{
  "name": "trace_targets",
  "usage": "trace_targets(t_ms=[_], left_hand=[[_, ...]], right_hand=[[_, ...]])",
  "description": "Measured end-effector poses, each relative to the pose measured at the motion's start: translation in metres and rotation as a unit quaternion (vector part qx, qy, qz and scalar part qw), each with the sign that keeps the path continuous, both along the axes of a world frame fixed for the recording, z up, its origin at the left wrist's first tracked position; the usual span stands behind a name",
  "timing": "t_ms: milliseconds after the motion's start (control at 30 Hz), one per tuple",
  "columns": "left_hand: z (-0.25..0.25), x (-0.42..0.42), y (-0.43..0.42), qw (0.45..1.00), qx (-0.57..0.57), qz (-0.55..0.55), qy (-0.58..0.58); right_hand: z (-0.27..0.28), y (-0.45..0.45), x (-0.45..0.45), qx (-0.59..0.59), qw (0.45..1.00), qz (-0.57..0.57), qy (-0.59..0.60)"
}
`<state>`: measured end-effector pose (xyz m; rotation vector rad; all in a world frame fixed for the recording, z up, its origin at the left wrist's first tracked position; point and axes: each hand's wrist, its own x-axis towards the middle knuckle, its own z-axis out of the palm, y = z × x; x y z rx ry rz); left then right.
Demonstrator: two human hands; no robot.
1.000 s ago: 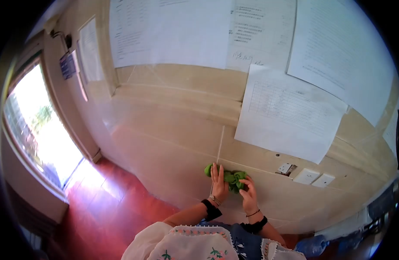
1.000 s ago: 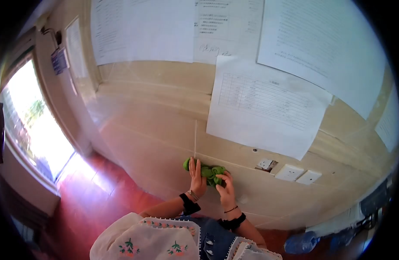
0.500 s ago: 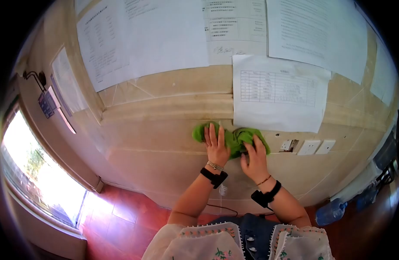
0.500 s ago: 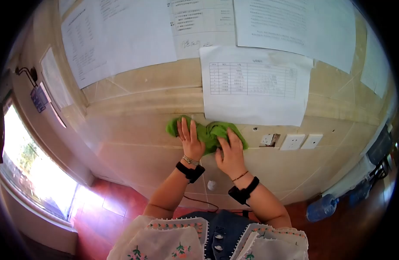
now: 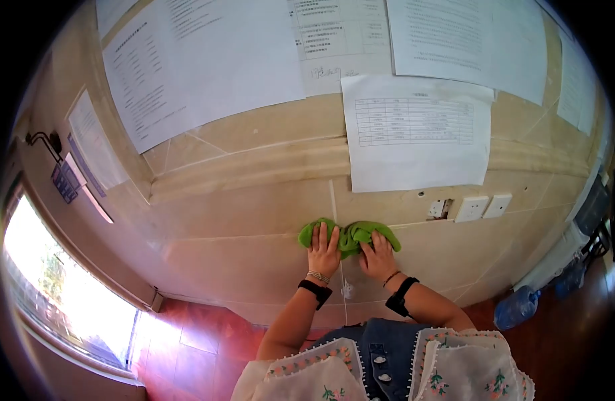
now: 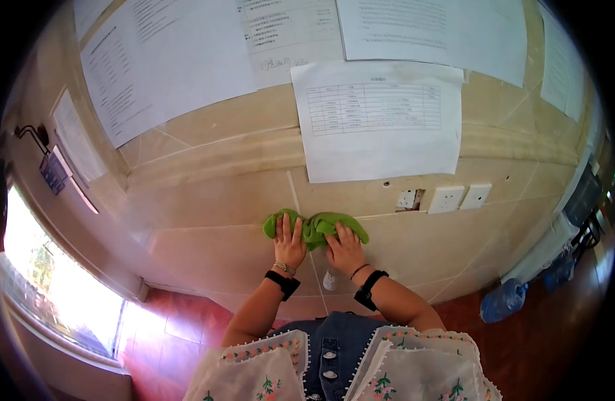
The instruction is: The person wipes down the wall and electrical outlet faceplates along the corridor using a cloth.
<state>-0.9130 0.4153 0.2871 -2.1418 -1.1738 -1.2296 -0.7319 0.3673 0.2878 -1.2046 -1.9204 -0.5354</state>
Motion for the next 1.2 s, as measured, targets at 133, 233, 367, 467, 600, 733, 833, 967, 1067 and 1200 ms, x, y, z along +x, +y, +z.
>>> trace_targets(t_ms=[133,233,367,467,600,733,833,967,1067,1200], left_hand=[[0.037,-0.002,0.004,0.993,0.057,-0.023,-0.103],[0.09,-0.008,0.006,0.971,0.115,-0.036,-0.204],[0.144,-0.029,0.008,0.937,0.141,-0.076,-0.311],[0.134,-0.04,0.009,0.941,0.203,-0.075,-0.261],[0.106,-0.038,0.023,0.958,0.202,-0.029,-0.201],[0.085,-0.035,0.024,0.969,0.16,0.02,-0.187],[0.066,-0.035,0.016,0.979,0.09,0.056,-0.177],[0.024,-0.035,0.014,0.982,0.064,0.064,-0.165],[-0.019,-0.039,0.008,0.985,0.014,0.064,-0.159],[-0.034,-0.044,-0.004,0.984,-0.073,0.111,-0.123]], right_hand=[[0.049,-0.008,-0.02,-0.015,1.0,0.02,-0.014],[0.096,-0.006,-0.04,-0.012,0.999,0.053,-0.002],[0.139,0.006,-0.071,0.046,0.994,0.095,0.031],[0.13,0.019,-0.081,0.074,0.995,0.062,0.038],[0.109,0.034,-0.084,0.124,0.992,0.022,0.001],[0.099,0.031,-0.088,0.108,0.994,0.031,0.016],[0.089,0.026,-0.088,0.066,0.997,0.028,0.005],[0.051,0.024,-0.085,0.001,0.999,0.04,-0.007],[0.027,0.015,-0.078,-0.099,0.989,0.11,0.0],[-0.005,0.015,-0.072,-0.18,0.977,0.112,-0.032]])
